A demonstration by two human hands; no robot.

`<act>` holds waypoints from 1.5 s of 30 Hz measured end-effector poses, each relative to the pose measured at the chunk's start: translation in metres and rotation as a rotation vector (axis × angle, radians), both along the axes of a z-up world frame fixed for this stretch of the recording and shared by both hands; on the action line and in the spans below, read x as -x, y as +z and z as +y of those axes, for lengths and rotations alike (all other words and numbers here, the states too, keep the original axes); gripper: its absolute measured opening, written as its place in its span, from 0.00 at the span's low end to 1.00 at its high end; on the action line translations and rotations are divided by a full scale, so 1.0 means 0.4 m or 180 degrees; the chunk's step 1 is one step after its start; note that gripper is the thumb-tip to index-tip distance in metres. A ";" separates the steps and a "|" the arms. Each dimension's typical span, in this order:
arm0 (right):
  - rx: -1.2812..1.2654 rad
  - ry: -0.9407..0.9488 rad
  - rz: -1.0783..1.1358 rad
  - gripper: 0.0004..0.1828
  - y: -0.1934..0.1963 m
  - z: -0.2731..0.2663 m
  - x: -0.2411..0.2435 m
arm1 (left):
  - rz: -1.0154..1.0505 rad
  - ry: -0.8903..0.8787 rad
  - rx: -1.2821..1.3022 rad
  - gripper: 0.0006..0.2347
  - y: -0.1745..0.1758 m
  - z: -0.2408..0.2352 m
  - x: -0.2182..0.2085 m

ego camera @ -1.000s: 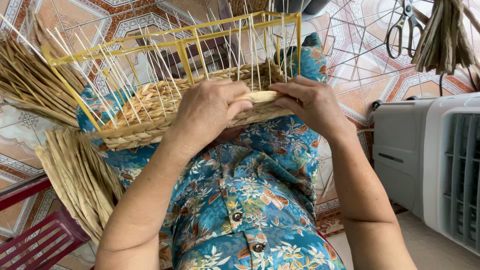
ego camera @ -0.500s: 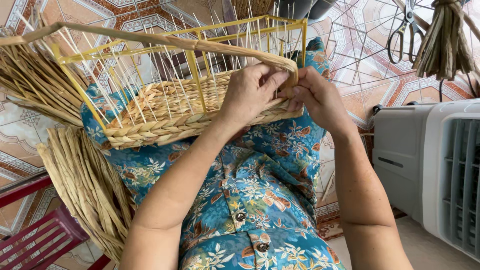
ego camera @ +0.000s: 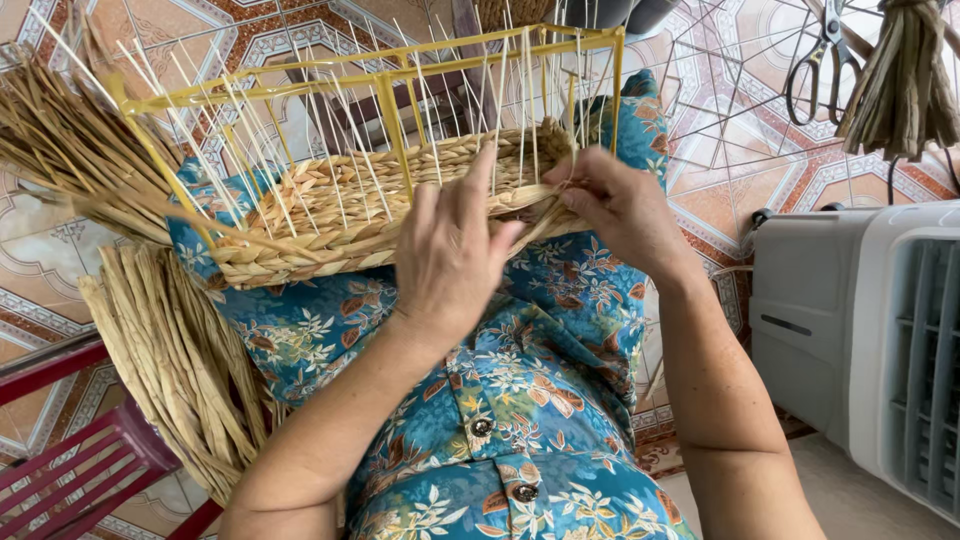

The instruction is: The person weaves a basket by hand, interlacing dried plant strips through a yellow wire frame. They repeatedly pull and tuck the strips to build up the basket walls.

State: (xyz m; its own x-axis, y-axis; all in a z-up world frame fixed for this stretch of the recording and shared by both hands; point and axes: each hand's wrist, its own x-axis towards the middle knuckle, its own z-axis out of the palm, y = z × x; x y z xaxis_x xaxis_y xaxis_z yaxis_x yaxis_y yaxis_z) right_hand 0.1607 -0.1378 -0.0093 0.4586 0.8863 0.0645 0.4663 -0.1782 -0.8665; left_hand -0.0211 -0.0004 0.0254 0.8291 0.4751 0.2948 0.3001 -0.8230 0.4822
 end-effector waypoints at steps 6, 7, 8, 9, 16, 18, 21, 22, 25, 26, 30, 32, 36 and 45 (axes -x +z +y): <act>0.0049 -0.0604 0.0252 0.05 -0.030 0.017 0.020 | 0.1281 -0.0312 -0.0070 0.10 -0.034 0.068 0.013; 0.0050 -0.0608 0.0206 0.05 -0.027 0.018 0.018 | 0.0823 -0.0305 -0.0454 0.09 -0.037 0.064 0.010; 0.0138 -0.0623 0.0473 0.08 -0.019 0.017 0.012 | 0.0631 -0.0492 -0.0339 0.17 -0.040 0.049 0.004; 0.0218 -0.0614 0.0737 0.10 -0.005 0.016 0.001 | 0.0435 -0.0656 -0.0233 0.26 -0.043 0.026 -0.008; -0.0119 -0.0133 -0.0669 0.08 0.066 -0.009 0.027 | 0.1407 -0.1155 0.0401 0.09 -0.023 0.076 -0.044; 0.0007 -0.0067 -0.0846 0.10 0.054 0.009 0.046 | 0.0538 -0.0867 -0.0180 0.05 0.004 0.103 -0.035; 0.0174 -0.0226 -0.0726 0.09 0.031 0.039 0.043 | -0.0708 -0.0578 -0.0486 0.08 0.042 0.098 -0.024; 0.0232 -0.0316 -0.0612 0.07 0.020 0.044 0.041 | -0.1104 -0.0502 -0.0490 0.09 0.047 0.085 -0.025; 0.0177 -0.0373 -0.0498 0.06 -0.008 0.039 0.036 | -0.0196 -0.0466 0.0346 0.11 0.031 0.055 -0.063; 0.0250 -0.0407 -0.0241 0.06 -0.014 0.034 0.031 | 0.0424 -0.0510 0.0928 0.10 0.016 0.062 -0.089; 0.0210 -0.0361 0.0794 0.06 -0.025 0.020 0.008 | 0.1765 -0.0492 0.3196 0.15 -0.068 0.112 -0.171; 0.0100 -0.0355 0.1172 0.04 -0.025 0.028 -0.003 | 0.0347 -0.0710 0.2368 0.07 -0.101 0.105 -0.162; 0.0289 -0.0415 0.0379 0.04 -0.022 0.045 0.006 | -0.1006 -0.1240 0.0896 0.07 -0.132 0.044 -0.095; 0.0141 -0.0062 0.0060 0.07 0.002 0.045 0.039 | 0.0504 0.0024 0.0895 0.06 -0.119 0.102 0.042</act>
